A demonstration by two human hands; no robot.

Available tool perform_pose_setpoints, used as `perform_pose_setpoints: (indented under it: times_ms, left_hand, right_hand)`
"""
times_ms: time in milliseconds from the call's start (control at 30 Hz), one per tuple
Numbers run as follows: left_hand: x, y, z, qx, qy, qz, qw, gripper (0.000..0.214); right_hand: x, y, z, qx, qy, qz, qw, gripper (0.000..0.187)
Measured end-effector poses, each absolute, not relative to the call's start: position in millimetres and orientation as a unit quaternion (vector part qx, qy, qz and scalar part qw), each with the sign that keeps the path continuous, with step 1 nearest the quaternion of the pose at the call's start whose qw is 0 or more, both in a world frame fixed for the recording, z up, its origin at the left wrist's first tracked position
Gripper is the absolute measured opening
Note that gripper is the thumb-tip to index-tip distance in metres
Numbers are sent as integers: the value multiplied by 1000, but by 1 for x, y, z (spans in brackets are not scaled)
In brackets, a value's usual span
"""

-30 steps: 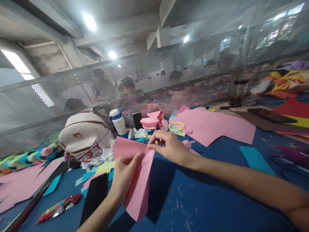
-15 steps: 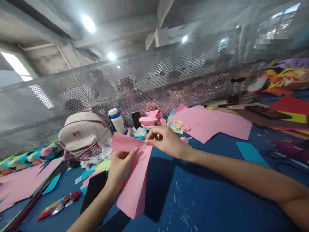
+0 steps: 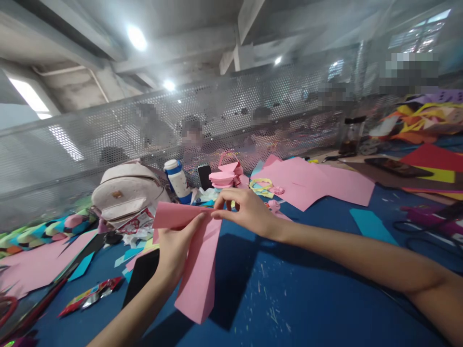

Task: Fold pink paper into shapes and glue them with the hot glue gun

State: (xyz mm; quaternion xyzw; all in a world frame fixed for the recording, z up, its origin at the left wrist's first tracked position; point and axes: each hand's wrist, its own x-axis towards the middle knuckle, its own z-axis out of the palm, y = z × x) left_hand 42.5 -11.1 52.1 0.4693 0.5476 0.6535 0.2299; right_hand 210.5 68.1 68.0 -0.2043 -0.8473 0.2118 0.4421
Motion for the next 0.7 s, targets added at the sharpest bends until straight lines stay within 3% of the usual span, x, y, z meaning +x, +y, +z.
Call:
perform_pose_setpoints:
  times_ms: [267, 467, 633, 700]
  left_hand:
    - [40, -11, 55, 460, 584, 628, 228, 34]
    - [44, -9, 37, 455, 574, 632, 253, 35]
    - [30, -7, 54, 525, 561, 611, 189, 29]
    - [18, -7, 72, 559, 508, 645, 112, 25]
  right_hand:
    - [214, 68, 73, -181, -846, 200, 460, 16]
    - [213, 67, 67, -169, -857, 195, 447, 7]
    - [217, 75, 73, -198, -845, 215, 448, 7]
    - [219, 78, 78, -223, -840, 226, 440, 6]
